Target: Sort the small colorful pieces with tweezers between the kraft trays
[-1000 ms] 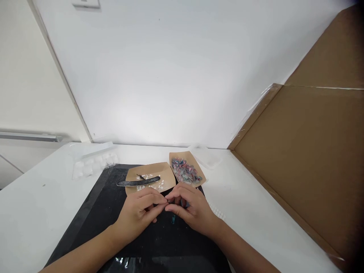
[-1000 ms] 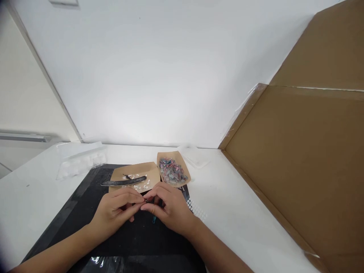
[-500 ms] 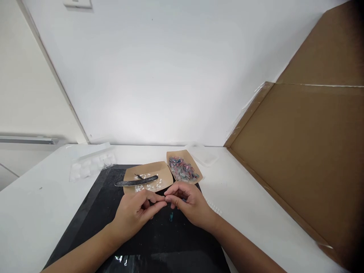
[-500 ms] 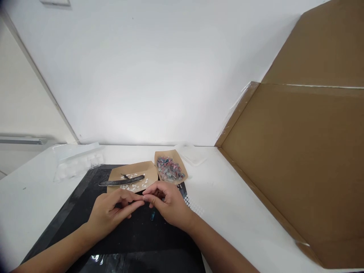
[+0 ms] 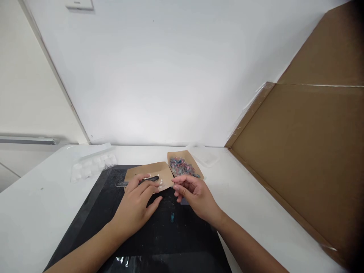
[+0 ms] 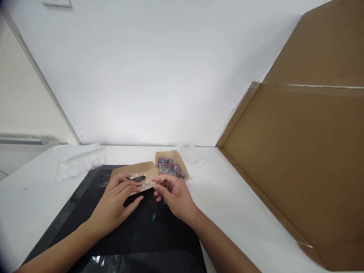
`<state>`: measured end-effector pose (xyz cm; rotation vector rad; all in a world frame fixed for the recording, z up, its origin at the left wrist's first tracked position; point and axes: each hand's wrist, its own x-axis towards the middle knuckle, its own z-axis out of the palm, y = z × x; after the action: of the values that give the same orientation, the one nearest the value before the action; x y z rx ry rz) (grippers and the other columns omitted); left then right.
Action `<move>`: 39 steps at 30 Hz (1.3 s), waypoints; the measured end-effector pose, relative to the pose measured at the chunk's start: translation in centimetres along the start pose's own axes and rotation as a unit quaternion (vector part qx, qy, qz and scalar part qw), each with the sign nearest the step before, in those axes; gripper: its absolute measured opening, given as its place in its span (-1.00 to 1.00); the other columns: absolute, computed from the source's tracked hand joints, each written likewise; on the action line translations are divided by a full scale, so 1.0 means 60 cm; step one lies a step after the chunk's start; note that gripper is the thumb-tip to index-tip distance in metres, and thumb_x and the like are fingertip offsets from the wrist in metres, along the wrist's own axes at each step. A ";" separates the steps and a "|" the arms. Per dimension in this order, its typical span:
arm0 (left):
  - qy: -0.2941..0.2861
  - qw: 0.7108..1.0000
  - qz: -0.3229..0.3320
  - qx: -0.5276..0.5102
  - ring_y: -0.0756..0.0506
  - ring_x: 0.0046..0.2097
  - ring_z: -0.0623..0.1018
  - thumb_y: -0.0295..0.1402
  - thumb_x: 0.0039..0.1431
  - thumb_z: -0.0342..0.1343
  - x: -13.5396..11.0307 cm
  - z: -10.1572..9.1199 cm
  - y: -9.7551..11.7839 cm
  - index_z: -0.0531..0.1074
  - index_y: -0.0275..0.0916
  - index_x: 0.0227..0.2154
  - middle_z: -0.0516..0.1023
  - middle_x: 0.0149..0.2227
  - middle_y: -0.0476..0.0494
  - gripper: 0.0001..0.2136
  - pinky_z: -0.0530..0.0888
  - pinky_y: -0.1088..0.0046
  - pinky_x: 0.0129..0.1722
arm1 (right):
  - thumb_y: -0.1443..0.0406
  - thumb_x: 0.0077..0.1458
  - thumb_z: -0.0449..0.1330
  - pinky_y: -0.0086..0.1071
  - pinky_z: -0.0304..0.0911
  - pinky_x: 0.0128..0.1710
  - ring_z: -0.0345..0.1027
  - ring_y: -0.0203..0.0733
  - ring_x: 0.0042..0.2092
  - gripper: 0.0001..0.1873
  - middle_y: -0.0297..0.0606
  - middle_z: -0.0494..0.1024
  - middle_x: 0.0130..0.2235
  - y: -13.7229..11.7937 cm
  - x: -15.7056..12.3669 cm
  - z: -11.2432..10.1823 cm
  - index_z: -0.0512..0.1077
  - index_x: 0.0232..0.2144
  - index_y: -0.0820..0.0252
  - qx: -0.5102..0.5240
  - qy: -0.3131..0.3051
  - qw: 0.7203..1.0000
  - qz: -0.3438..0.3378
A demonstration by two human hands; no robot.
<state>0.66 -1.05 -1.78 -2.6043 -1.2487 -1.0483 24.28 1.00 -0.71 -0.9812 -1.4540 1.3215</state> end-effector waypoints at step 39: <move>-0.080 0.994 0.006 0.070 -0.25 -0.05 0.45 -0.29 0.42 0.09 0.016 -0.024 -0.015 0.53 -0.22 -0.12 0.60 -0.17 -0.17 -0.83 0.31 0.06 0.08 | 0.09 0.42 0.07 -0.34 0.34 -0.31 0.43 -0.24 -0.38 -0.78 -0.36 0.49 -0.38 0.014 0.000 -0.020 0.34 -0.17 0.09 -0.226 0.016 0.968 -0.106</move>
<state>-0.34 -0.26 -0.29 -2.6269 -1.2861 -0.7349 25.44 1.42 -1.56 -1.0893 -1.8234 0.8303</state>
